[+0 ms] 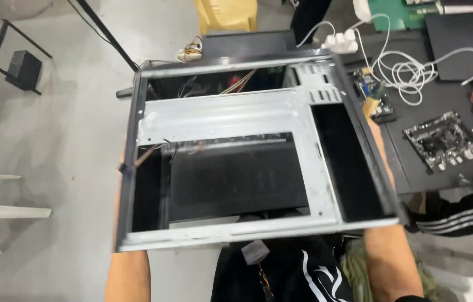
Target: Dusting the interior and exterior of a computer case using different sized brushes to remove debris.
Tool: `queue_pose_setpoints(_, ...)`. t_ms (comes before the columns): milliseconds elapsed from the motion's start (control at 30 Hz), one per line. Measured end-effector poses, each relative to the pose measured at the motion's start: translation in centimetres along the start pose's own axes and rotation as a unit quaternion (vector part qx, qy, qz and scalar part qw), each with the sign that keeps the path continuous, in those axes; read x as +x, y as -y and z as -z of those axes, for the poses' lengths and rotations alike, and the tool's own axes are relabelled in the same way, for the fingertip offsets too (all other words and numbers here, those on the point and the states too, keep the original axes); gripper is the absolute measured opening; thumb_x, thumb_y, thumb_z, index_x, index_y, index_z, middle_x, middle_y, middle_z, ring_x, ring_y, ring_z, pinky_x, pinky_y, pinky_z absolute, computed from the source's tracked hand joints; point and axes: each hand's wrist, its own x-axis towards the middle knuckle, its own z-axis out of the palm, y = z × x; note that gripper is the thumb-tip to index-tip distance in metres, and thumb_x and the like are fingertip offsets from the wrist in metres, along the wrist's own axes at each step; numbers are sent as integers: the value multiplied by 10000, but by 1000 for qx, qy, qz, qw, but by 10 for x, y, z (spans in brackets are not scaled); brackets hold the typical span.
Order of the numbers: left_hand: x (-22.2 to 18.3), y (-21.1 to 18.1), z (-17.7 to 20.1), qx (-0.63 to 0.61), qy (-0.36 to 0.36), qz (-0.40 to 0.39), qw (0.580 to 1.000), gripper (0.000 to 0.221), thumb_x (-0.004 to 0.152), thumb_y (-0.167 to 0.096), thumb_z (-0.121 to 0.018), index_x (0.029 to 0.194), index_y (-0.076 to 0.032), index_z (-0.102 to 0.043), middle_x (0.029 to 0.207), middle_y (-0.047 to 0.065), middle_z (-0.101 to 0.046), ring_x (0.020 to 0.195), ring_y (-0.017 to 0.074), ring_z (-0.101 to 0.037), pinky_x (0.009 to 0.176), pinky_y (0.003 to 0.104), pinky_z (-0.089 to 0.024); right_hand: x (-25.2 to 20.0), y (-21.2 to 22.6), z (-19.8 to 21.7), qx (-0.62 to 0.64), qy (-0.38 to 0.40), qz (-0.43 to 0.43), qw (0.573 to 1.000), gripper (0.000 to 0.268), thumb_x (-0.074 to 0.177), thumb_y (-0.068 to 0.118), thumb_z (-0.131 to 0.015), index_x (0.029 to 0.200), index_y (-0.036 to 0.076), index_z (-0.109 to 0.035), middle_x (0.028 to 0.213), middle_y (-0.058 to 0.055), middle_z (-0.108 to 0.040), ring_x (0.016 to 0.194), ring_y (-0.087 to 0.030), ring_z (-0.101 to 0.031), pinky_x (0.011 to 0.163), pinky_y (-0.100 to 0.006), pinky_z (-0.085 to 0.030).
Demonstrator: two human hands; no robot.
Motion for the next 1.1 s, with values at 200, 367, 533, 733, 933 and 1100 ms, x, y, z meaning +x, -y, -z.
queue_pose_setpoints(200,-26,-21,-3,-99,13,1,995,646,1084,-525,-407,1556,-85,-422,1592,186,-409,1465,324,-393,1258,473,-259,-10,7,-11,139,-35,20,989,421,1096,514,-596,1160,101,-649,907,-48,-680,802,-145,-722,739,-294,-654)
queue_pose_setpoints(367,24,108,-9,-307,-63,113,943,417,1015,-441,-551,1217,-120,-725,1158,86,-732,1051,205,-701,946,324,-570,-21,-9,-25,134,-58,33,989,404,1065,521,-645,1060,118,-619,822,-3,-631,720,-98,-675,672,-236,-606)
queue_pose_setpoints(533,12,122,-24,-371,-139,158,904,297,776,-473,-731,738,-178,-742,661,13,-674,590,160,-627,526,257,-525,-22,-27,-35,110,-54,47,991,421,1019,548,-710,975,148,-589,738,18,-575,656,-101,-631,613,-215,-563)
queue_pose_setpoints(733,31,192,-21,-343,-148,126,919,456,831,-651,-767,671,-243,-642,626,-36,-607,597,104,-584,497,196,-429,-34,-10,-56,97,-7,-28,995,509,1032,596,-662,897,108,-609,674,10,-553,607,-128,-618,602,-278,-587)
queue_pose_setpoints(933,60,253,5,-427,-84,116,893,235,800,-284,-780,661,-140,-657,684,55,-664,636,152,-620,703,220,-546,-1,-113,-23,115,27,-8,993,244,1064,352,-740,964,132,-776,829,-59,-692,819,-155,-716,843,-358,-599)
queue_pose_setpoints(1100,1,111,-24,-424,-80,73,899,356,844,-421,-750,1016,-112,-792,998,122,-774,944,236,-741,918,322,-580,-3,-125,-10,19,42,9,999,311,1116,364,-686,958,116,-788,820,-87,-700,752,-195,-685,814,-386,-570)
